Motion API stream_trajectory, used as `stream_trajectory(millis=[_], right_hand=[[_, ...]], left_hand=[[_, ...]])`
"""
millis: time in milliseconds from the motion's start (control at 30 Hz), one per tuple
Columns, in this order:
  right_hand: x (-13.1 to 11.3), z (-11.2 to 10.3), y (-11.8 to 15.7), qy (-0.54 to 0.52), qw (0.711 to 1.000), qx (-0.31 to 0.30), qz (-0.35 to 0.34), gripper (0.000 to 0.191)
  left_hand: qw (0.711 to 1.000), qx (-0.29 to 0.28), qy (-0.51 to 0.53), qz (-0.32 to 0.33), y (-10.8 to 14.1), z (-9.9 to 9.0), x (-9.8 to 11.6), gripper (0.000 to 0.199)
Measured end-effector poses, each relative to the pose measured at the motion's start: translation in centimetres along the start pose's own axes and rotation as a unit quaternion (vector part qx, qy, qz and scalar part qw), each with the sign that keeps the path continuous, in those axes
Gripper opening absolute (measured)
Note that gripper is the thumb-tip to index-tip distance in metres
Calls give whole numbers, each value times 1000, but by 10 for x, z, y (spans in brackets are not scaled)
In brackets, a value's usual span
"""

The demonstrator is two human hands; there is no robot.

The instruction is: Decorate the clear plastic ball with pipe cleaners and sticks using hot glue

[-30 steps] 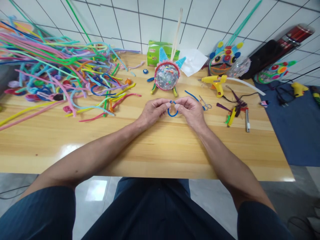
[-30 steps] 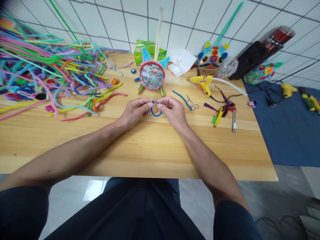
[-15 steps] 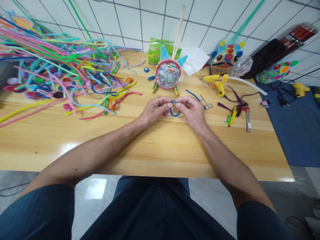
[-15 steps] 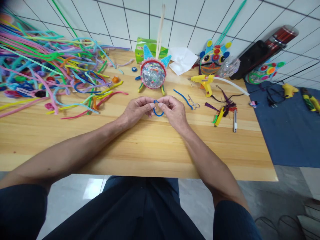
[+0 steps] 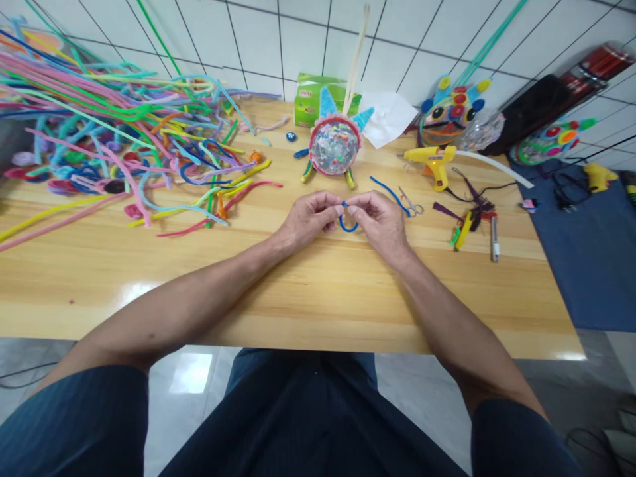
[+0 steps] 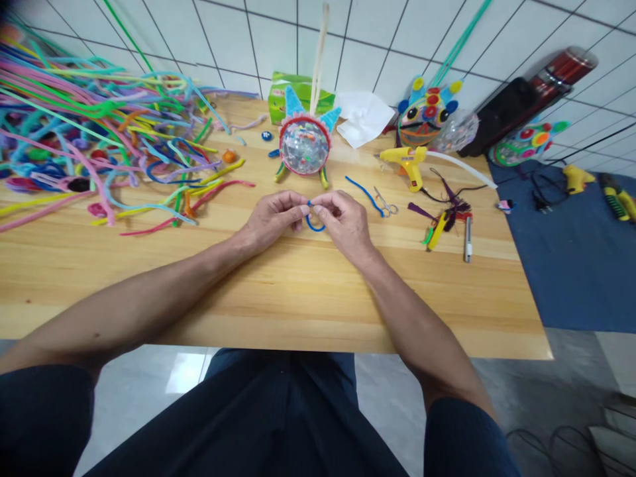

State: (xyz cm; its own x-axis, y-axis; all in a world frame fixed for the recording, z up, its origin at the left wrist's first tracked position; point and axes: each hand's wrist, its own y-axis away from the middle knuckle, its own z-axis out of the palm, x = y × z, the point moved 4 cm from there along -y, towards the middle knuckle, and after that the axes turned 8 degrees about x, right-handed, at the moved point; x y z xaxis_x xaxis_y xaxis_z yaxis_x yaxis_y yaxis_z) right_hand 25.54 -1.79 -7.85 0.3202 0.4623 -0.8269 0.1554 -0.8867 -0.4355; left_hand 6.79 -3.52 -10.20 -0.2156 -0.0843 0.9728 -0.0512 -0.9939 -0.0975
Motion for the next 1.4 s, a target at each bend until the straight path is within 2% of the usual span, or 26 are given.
stream_trajectory(millis=[200,433,533,633,733,833,967,1067,1167,1233,1300,1400], right_hand=[[-2,-1,1,33,999,2,-36,10],[-9,-1,2,60,995,-2,-75,11],[-4,-2,0,17,999,-2,-32,20],[6,-7,-4,-38,999,22,27,41],[10,-10,-6,-60,996,39,44,54],[8,-4,-2,-57,997,24,50,51],[3,4,3,-36,999,12,34,37],[4,4,3,-26,998,25,49,34],[6,2,0,-30,996,42,75,35],[11,-3,-5,-26,994,59,83,37],[21,-17,-14,-6,991,98,90,37],[45,-57,-33,48,974,187,115,30]], left_hand=[[1000,2,-21,-2,1,1,2,55],[999,0,-45,7,4,0,8,52],[999,16,-31,-15,3,0,10,41],[998,48,1,-40,1,-1,11,31],[996,73,24,-52,-1,-1,11,24],[995,81,31,-55,0,0,12,21],[996,63,19,-60,2,2,11,27],[997,48,26,-61,2,3,9,36],[995,59,39,-72,0,2,5,39],[993,71,41,-80,-1,2,3,38],[993,75,33,-86,-1,2,1,34],[994,59,22,-89,-2,4,0,29]])
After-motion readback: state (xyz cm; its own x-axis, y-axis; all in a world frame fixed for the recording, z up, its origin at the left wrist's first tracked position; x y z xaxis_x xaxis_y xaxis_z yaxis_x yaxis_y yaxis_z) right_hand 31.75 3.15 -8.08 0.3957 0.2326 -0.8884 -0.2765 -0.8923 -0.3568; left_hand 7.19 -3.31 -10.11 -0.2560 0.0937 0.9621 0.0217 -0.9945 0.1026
